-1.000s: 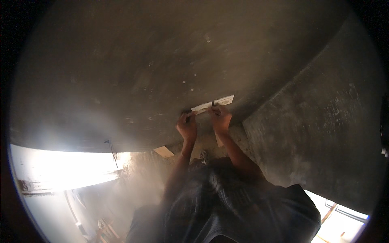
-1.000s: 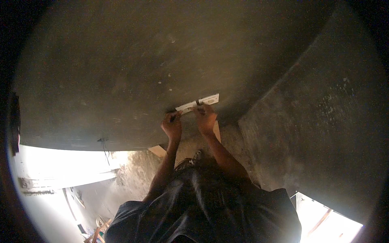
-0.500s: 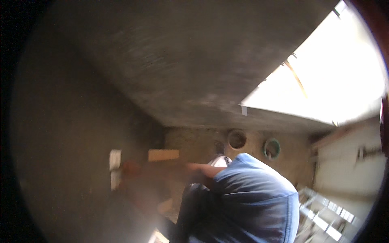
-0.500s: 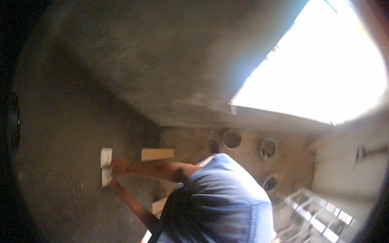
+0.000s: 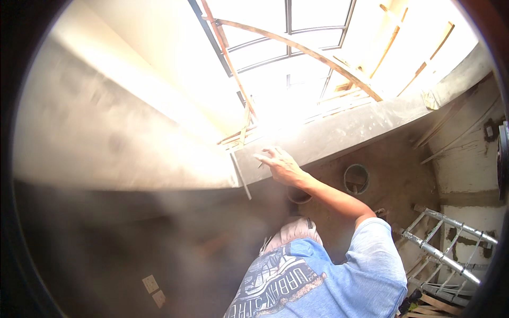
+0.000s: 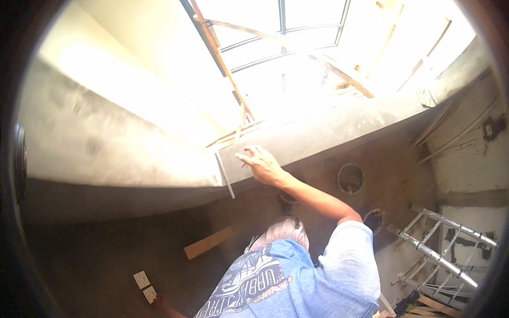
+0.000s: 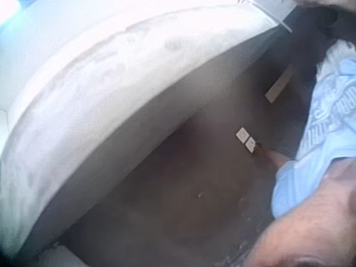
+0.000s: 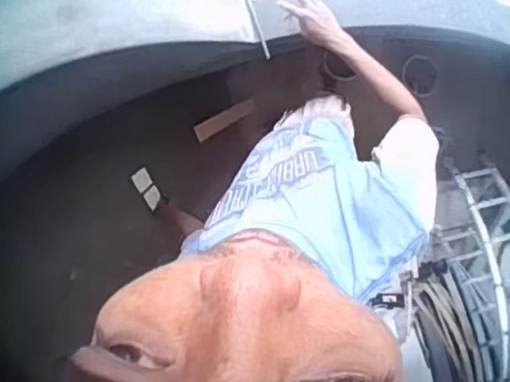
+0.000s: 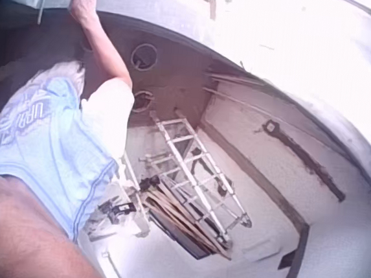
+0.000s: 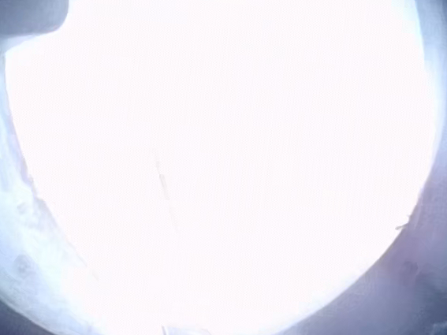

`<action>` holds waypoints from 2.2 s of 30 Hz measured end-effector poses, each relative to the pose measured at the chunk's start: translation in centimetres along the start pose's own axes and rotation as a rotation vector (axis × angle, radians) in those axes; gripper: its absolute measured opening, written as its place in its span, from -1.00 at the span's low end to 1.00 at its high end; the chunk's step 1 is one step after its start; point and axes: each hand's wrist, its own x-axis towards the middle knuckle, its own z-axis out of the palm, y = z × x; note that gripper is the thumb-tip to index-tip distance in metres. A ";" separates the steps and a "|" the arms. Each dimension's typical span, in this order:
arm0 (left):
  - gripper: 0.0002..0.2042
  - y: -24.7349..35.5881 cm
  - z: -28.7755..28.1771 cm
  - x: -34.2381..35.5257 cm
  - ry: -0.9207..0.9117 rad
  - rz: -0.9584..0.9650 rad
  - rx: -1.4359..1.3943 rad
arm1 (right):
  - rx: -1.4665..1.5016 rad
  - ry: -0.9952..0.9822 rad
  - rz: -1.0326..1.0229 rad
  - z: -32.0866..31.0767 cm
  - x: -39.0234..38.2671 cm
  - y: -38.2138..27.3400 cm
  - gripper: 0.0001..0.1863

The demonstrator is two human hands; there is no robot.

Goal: The person installs electrical sockets by inserting them into wall openings and securing them using a screwdriver.

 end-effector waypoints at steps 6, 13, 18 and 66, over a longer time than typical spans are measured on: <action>-0.54 0.7 -20.7 -12.5 -0.069 -0.114 -1.010 | -0.059 -0.213 -0.279 1.4 2.0 7.0 -0.68; -0.58 0.2 -13.3 -14.0 -0.166 -0.255 -0.506 | 0.068 -0.290 -0.374 0.9 3.6 8.5 -0.83; -0.61 5.3 6.6 -12.4 -0.182 -0.437 -0.167 | 0.197 -0.222 -0.460 2.8 3.1 8.6 -0.81; -0.68 -0.6 15.7 -9.0 -0.469 -0.334 -0.243 | 0.504 -0.282 0.027 -0.8 -7.8 -2.7 -0.75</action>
